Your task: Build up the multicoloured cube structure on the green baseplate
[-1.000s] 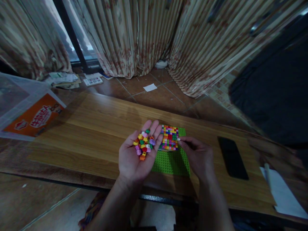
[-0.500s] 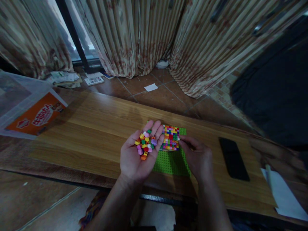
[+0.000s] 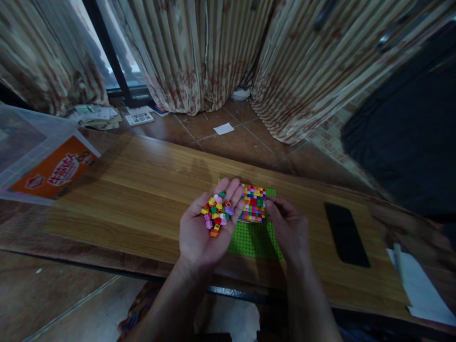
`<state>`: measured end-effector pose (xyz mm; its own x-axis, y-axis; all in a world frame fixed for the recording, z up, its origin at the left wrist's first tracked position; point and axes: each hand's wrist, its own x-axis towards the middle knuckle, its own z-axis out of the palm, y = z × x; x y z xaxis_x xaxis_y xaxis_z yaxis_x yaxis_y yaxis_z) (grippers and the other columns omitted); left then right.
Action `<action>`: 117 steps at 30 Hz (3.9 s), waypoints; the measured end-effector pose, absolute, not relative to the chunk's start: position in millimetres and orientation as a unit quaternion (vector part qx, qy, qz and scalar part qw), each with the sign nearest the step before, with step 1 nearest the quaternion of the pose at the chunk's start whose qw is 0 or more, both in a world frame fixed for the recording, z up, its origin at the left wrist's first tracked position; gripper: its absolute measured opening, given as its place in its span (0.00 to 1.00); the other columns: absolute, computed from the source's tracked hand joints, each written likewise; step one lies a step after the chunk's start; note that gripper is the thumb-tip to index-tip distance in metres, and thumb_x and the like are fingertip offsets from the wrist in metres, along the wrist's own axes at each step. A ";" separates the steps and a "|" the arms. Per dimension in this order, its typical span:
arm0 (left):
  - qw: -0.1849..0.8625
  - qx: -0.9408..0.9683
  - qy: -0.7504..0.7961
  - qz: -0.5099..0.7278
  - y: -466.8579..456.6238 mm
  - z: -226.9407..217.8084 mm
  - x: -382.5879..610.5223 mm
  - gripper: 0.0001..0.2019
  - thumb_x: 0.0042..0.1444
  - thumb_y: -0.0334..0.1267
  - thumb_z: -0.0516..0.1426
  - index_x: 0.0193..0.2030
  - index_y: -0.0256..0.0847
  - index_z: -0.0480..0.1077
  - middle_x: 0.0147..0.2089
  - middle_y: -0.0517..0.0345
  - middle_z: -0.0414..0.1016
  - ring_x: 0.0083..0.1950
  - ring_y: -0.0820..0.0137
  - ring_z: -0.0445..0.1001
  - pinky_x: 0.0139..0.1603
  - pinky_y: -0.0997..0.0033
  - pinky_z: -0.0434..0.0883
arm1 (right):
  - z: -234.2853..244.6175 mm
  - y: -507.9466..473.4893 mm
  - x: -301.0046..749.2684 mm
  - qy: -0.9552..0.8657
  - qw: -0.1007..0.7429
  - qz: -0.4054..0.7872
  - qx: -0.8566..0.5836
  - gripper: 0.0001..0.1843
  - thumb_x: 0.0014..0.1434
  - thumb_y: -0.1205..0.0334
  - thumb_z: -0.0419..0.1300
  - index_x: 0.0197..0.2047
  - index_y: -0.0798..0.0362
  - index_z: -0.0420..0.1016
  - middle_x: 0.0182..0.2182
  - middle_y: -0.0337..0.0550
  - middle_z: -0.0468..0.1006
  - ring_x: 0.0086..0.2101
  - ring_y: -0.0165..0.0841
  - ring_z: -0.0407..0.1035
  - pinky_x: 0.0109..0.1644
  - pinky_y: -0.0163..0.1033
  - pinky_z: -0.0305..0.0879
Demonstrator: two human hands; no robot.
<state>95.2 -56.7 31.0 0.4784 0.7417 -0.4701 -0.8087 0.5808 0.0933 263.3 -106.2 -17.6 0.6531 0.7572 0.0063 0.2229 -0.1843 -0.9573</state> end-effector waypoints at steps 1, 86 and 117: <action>0.858 -0.070 0.235 0.451 -56.7 30.8 95.3 0.17 0.61 0.36 0.50 0.50 0.31 0.75 0.52 0.42 0.79 0.58 0.60 0.75 0.61 0.61 0.70 | -18.7 -104.8 262.2 -0.324 0.548 0.255 -0.728 0.18 0.51 0.49 0.67 0.38 0.54 0.81 0.35 0.45 0.84 0.35 0.34 0.76 0.40 0.40 0.72; 0.858 -0.082 0.227 0.454 -57.2 36.1 94.4 0.23 0.63 0.37 0.48 0.63 0.33 0.66 0.55 0.42 0.78 0.58 0.59 0.75 0.60 0.60 0.69 | -10.4 -115.4 273.7 -0.392 0.515 0.213 -0.732 0.16 0.55 0.49 0.64 0.40 0.52 0.81 0.35 0.43 0.83 0.35 0.35 0.76 0.41 0.41 0.72; 0.862 -0.078 0.228 0.447 -57.5 35.0 96.8 0.21 0.62 0.37 0.49 0.59 0.32 0.70 0.57 0.41 0.76 0.61 0.59 0.73 0.62 0.59 0.67 | -25.6 -108.1 267.4 -0.378 0.520 0.243 -0.727 0.20 0.53 0.49 0.66 0.44 0.55 0.80 0.35 0.45 0.83 0.32 0.33 0.75 0.38 0.40 0.73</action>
